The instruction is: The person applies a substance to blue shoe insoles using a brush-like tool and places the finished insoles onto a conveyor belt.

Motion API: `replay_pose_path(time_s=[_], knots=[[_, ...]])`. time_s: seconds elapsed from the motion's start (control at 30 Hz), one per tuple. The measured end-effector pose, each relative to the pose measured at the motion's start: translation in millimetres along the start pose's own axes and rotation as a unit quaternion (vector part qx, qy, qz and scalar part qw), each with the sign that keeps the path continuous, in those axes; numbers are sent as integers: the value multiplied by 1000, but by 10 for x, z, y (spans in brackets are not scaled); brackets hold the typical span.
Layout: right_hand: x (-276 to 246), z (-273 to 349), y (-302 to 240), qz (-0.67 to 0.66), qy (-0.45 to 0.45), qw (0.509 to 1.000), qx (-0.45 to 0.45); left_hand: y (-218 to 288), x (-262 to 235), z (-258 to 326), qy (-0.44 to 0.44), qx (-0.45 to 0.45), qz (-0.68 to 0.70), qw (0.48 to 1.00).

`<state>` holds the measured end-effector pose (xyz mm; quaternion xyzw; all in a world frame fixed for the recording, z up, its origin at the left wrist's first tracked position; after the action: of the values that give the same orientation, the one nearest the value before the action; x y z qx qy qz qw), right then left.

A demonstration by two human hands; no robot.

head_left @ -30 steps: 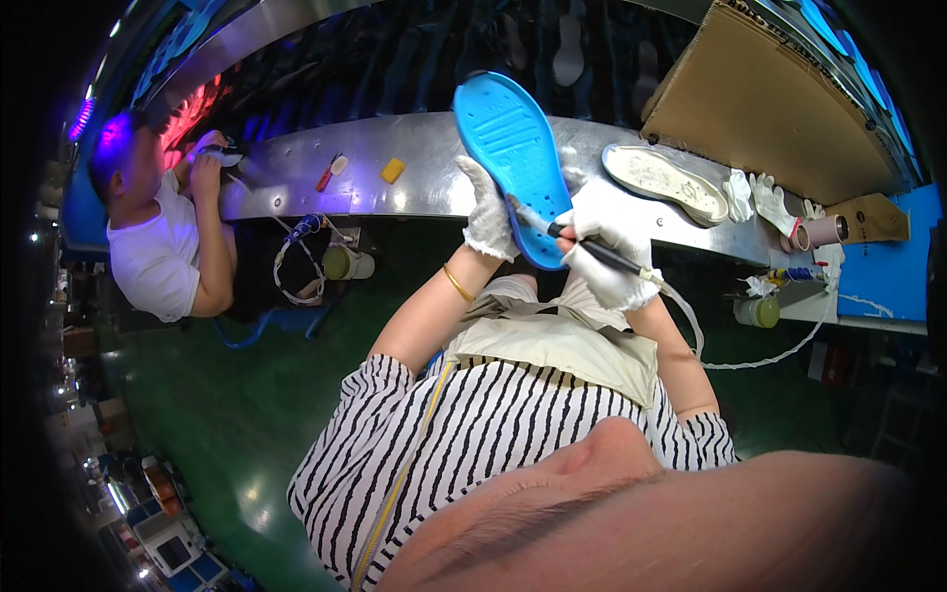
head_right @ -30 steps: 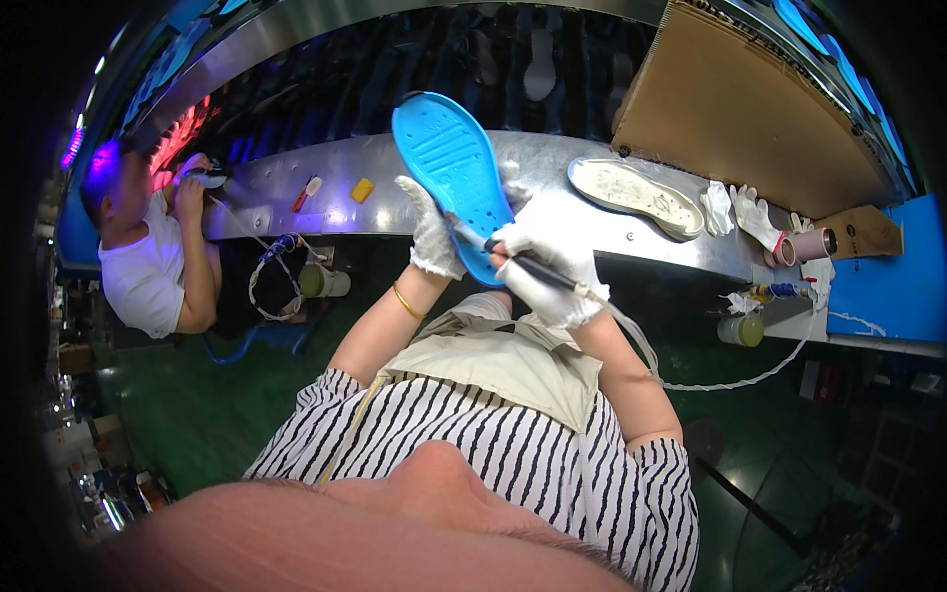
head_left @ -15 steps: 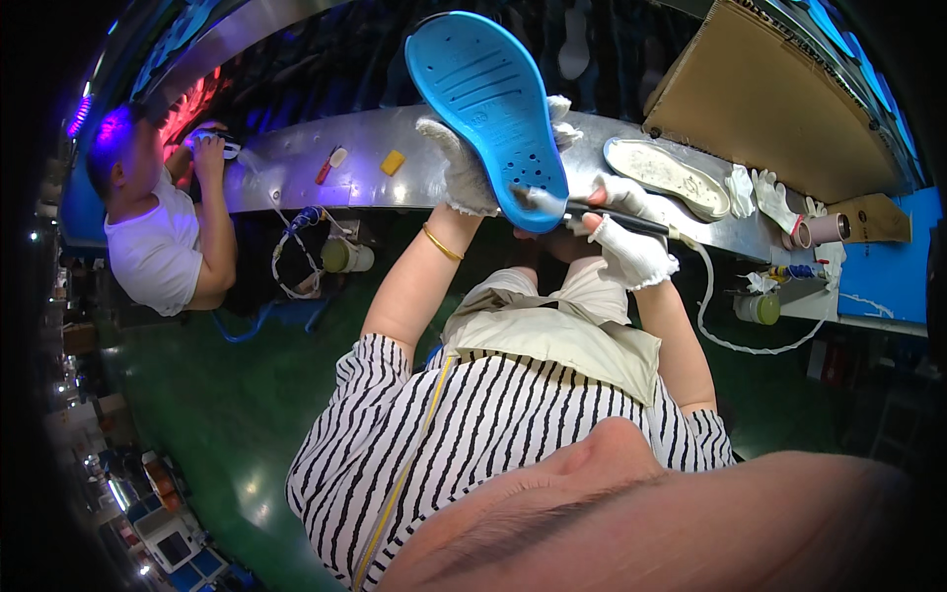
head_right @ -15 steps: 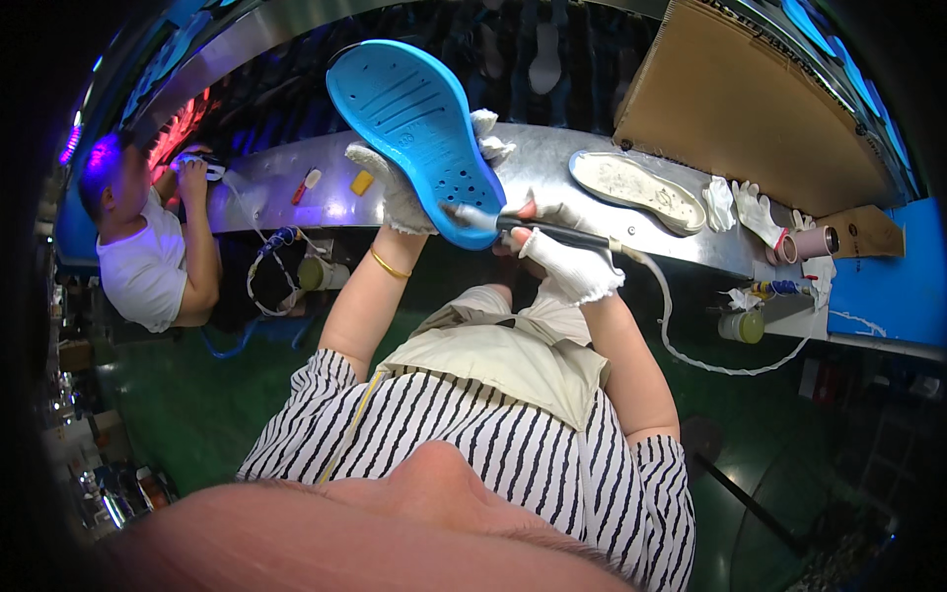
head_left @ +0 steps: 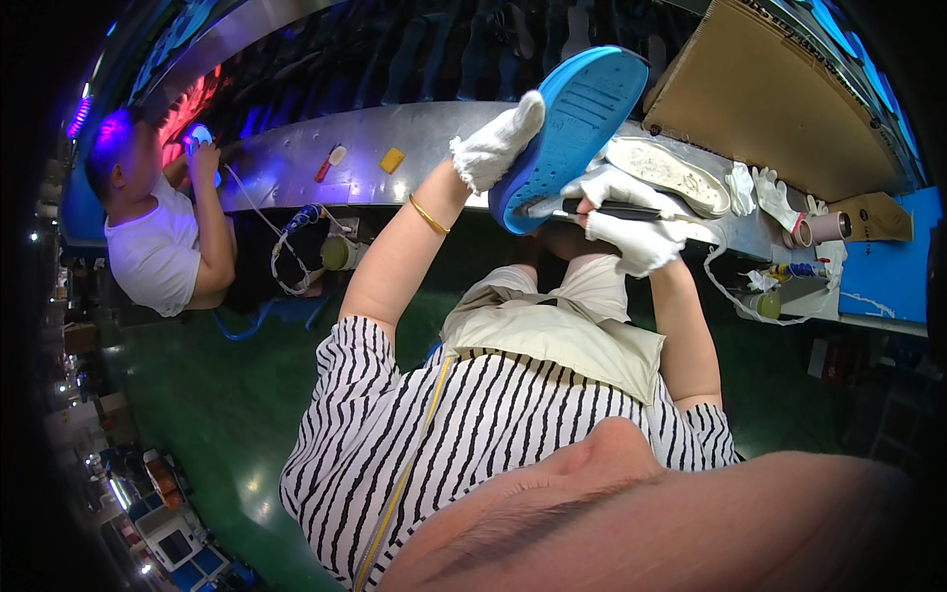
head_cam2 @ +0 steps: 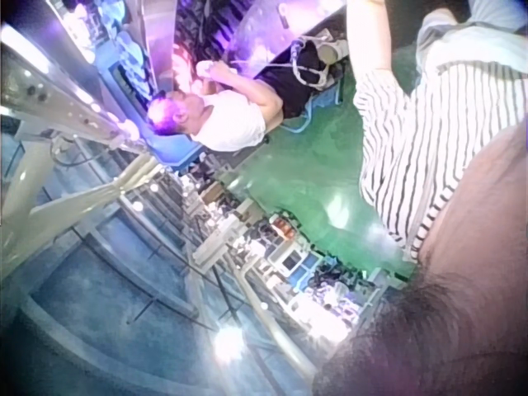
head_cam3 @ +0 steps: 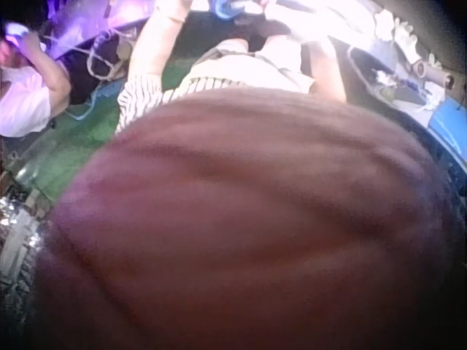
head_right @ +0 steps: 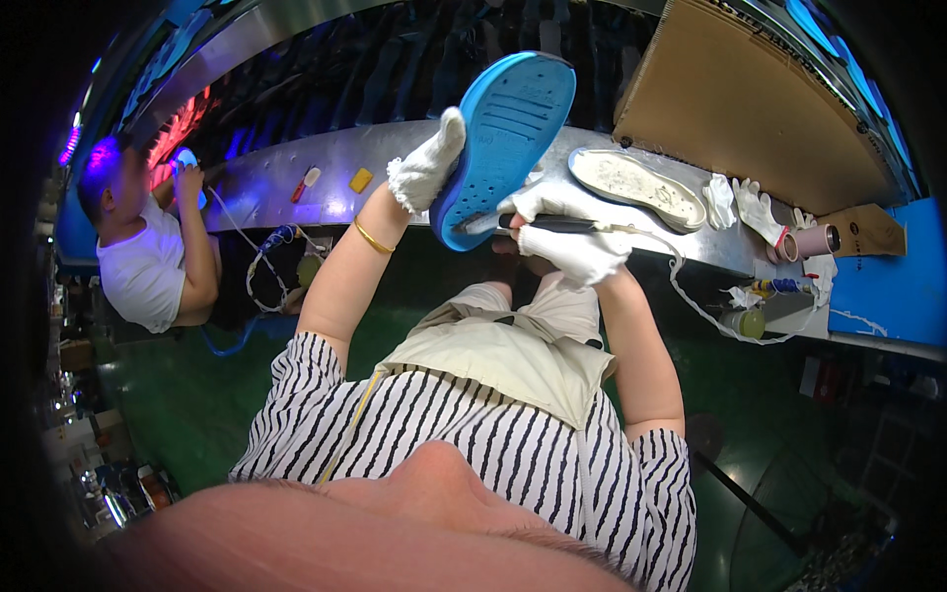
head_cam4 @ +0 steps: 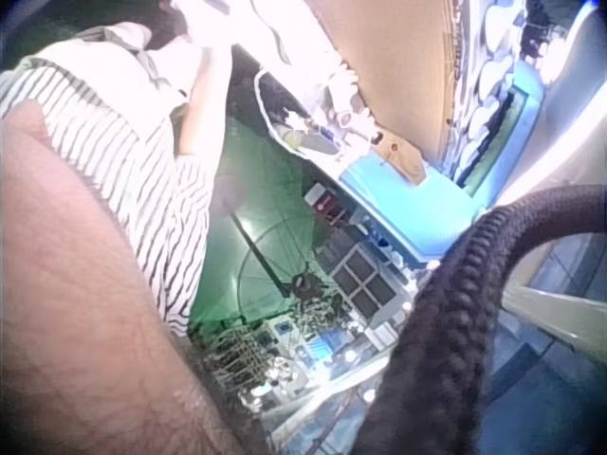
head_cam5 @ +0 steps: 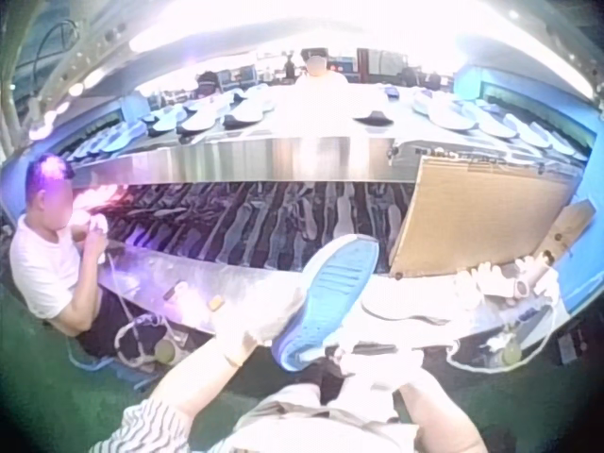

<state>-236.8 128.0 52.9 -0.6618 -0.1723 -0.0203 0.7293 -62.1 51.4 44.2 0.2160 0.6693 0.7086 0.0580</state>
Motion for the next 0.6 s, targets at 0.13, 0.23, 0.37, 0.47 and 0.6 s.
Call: replay_pose_path(time_s=[0.13, 0.23, 0.37, 0.47, 0.6], knots=[[108, 13, 42, 67, 6, 996, -57, 38, 3, -72, 24, -144, -51, 988], [100, -6, -152, 243, -35, 965, -89, -36, 42, -129, 60, -154, -67, 984], [94, -72, -185, 194, 2, 980, -52, -6, 45, -142, 83, -165, -76, 980], [-84, -115, 89, 135, -27, 989, -47, 24, 10, -146, 66, -165, -109, 978], [-142, -175, -159, 235, -48, 949, -206, 23, 25, -146, 71, -173, -96, 978]])
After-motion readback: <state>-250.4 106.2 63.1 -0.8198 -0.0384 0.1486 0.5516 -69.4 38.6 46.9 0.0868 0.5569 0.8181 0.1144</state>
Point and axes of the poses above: each hand's wrist, its own z-axis away from the middle knuckle, its own x-axis out of the palm, y = z × x, the point moved 3 cm from there along -z, towards the middle knuckle, and after that the axes turned 13 degrees about y, right-handed, at the moved point
